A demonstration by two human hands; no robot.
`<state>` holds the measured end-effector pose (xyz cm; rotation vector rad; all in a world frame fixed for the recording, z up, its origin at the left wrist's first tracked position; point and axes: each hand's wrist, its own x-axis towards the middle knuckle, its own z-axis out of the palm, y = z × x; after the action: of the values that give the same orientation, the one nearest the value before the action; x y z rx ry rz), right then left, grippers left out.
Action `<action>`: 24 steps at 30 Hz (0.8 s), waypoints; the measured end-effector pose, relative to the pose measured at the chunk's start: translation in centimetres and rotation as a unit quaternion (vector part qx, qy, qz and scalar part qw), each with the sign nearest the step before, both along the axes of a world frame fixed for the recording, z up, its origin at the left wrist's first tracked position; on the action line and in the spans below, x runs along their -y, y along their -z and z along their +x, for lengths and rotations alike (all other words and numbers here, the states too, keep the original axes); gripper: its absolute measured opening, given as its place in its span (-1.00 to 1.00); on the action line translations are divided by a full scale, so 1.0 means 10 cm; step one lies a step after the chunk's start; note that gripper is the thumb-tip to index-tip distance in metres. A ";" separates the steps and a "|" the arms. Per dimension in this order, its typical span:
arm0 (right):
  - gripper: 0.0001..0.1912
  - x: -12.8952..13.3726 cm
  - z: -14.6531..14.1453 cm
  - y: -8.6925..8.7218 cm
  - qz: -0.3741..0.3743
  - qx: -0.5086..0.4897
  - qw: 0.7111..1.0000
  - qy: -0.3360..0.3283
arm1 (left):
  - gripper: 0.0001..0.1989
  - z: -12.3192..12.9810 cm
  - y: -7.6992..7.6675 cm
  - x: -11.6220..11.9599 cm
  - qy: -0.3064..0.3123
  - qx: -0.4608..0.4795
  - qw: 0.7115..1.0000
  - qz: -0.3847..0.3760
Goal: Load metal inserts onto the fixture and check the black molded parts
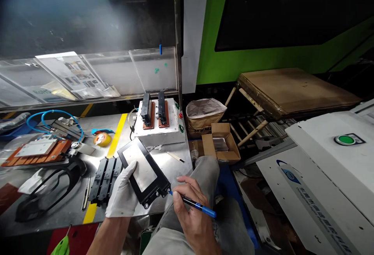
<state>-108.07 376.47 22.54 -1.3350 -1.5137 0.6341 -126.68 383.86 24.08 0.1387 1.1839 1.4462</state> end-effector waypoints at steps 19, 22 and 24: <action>-0.77 0.04 -0.29 -0.01 0.082 0.025 0.980 -0.181 | -0.78 0.04 -0.09 0.02 0.007 0.046 0.999 0.005; -0.76 0.05 -0.26 -0.06 0.084 -0.064 0.981 -0.162 | -0.81 0.02 -0.08 0.01 -0.009 0.054 0.998 -0.011; -0.78 0.07 -0.20 -0.06 0.077 -0.111 0.983 -0.123 | -0.80 -0.01 -0.05 0.00 -0.018 0.064 0.998 -0.018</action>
<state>-110.07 375.75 23.19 -0.9354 -1.5218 0.7762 -126.77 383.82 24.54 0.0007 1.1122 1.4421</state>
